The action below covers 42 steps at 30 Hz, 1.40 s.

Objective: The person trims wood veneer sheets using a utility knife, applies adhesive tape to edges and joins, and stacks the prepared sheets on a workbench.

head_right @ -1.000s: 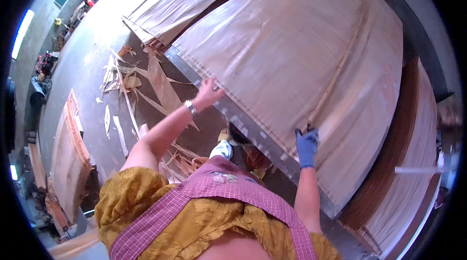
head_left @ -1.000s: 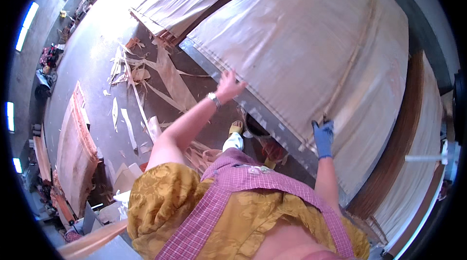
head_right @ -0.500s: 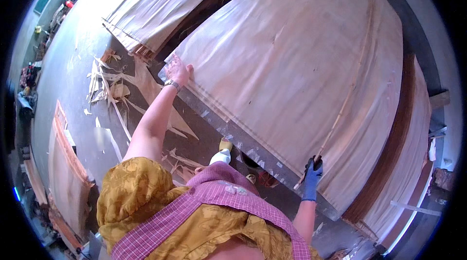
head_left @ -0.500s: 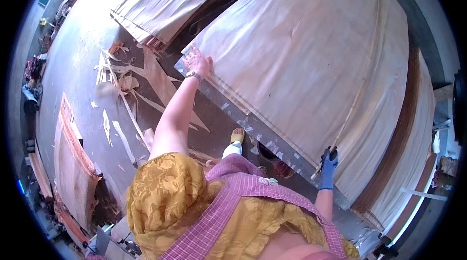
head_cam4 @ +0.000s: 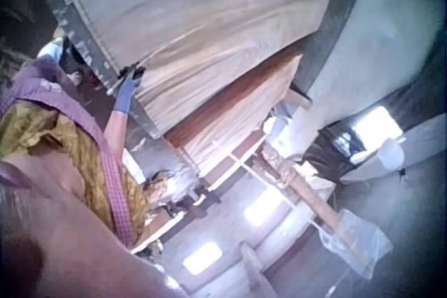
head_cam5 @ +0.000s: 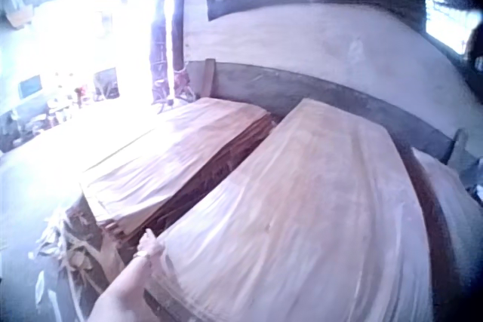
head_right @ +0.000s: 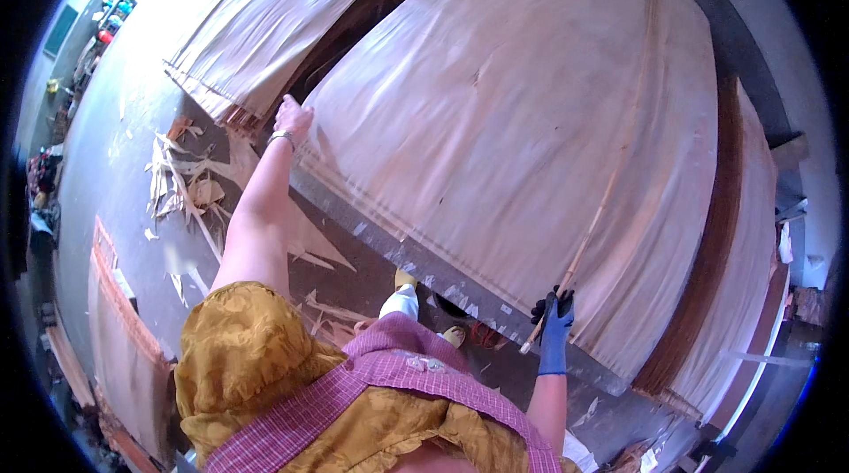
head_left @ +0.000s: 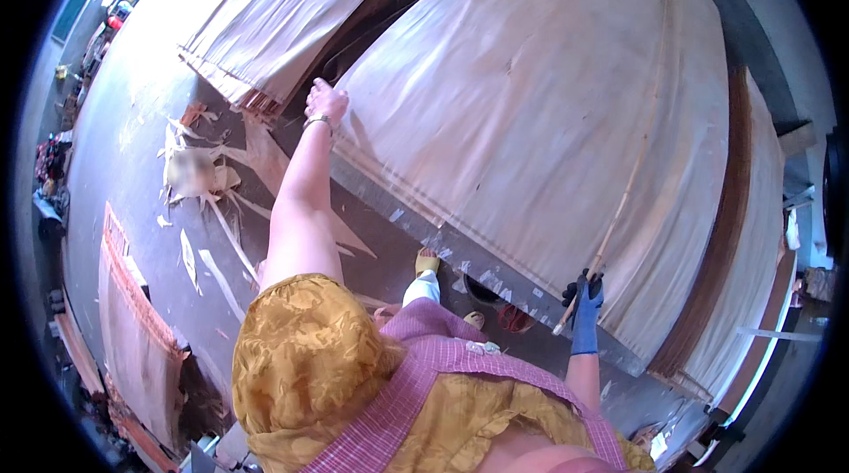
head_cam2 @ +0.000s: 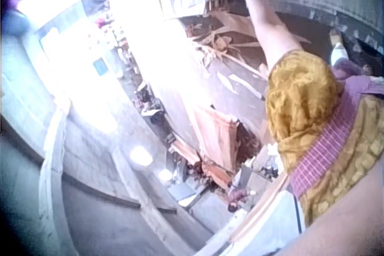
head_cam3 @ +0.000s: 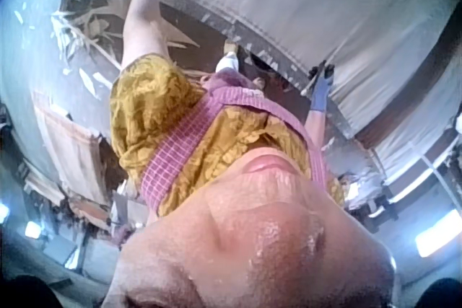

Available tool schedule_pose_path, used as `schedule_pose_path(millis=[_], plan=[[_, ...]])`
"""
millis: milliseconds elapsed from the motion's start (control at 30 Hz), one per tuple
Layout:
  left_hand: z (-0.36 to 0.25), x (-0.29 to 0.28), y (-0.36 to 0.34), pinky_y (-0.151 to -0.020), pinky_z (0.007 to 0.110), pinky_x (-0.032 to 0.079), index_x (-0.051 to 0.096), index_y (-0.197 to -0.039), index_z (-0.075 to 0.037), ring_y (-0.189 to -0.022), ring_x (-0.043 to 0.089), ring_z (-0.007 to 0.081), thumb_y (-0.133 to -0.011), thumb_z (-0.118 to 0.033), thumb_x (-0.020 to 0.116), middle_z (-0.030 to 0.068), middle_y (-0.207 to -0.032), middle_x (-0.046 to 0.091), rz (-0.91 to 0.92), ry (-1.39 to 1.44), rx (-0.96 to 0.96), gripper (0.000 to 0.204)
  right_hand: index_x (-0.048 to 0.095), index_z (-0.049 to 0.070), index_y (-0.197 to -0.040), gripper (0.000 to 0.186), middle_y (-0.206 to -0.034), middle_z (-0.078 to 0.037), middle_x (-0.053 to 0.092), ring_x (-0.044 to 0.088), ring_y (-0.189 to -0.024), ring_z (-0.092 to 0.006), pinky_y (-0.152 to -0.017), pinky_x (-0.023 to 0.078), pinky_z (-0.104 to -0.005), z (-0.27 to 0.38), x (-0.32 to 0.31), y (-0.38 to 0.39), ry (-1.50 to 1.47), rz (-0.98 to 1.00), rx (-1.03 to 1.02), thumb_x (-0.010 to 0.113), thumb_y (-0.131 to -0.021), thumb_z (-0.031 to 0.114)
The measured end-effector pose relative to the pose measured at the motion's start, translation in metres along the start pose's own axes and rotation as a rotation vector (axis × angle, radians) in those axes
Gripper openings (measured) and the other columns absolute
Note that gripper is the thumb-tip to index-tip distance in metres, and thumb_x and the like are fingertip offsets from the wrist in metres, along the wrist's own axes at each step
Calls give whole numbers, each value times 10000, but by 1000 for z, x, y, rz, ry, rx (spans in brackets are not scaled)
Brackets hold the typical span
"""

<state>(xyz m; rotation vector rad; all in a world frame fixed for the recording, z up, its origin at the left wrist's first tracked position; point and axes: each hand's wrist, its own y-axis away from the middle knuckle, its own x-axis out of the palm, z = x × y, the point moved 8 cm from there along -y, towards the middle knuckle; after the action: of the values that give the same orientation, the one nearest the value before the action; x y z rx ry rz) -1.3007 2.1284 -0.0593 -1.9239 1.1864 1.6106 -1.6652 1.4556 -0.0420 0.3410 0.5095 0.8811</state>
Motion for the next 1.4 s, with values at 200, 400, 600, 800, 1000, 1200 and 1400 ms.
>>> schedule_pose_path(millis=[200,400,600,800,1000,1200,1400], plan=[[-30,-5,-9,-949,494,387,686,-1086,-110,-1174,578,262,-842,-468,632,91,-1265,616,108,-80,80,437,534,150,-1228,325,-578,30,456,415,-398,-71,-338,321,-238,-9,-11,4,-92,-51,34,615,-930,252],[-131,-23,61,-869,443,464,717,-973,-84,-1063,583,322,-763,-215,630,112,-1127,602,-125,-361,421,263,482,16,-1329,424,-856,-40,607,573,-645,-97,-534,469,-253,-64,-20,15,85,-99,-184,591,-924,82],[-330,36,296,-818,496,436,666,-900,-78,-1066,560,309,-762,-272,613,120,-1104,601,84,109,1140,243,437,-7,-1368,480,-1154,-126,634,659,-890,-124,-687,528,-266,-67,14,34,292,-151,-658,596,-929,103],[-474,138,491,-729,485,504,678,-903,-83,-934,643,332,-718,-294,609,142,-1007,661,428,-102,1291,289,443,92,-1372,440,-874,-27,616,577,-621,-93,-545,469,-238,-16,36,43,-239,397,115,570,-973,226],[-543,189,650,-805,446,516,686,-933,-10,-947,643,359,-697,-337,667,219,-1004,659,719,-151,1345,404,464,97,-1349,401,-754,3,548,510,-578,-72,-505,431,-235,-5,-20,51,-411,267,-48,554,-981,230],[-576,238,717,-712,445,480,598,-732,14,-751,620,323,-711,-390,677,220,-801,632,824,44,1453,412,372,82,-1427,500,-881,-56,642,579,-629,-108,-523,470,-272,-30,-80,65,-209,337,-70,551,-974,191],[-555,196,741,-706,427,492,631,-765,7,-737,623,337,-807,-444,666,204,-849,642,758,162,1496,455,305,111,-1479,548,-1115,-191,668,693,-831,-338,-695,526,-429,7,-125,100,163,-151,-670,507,-970,134]])
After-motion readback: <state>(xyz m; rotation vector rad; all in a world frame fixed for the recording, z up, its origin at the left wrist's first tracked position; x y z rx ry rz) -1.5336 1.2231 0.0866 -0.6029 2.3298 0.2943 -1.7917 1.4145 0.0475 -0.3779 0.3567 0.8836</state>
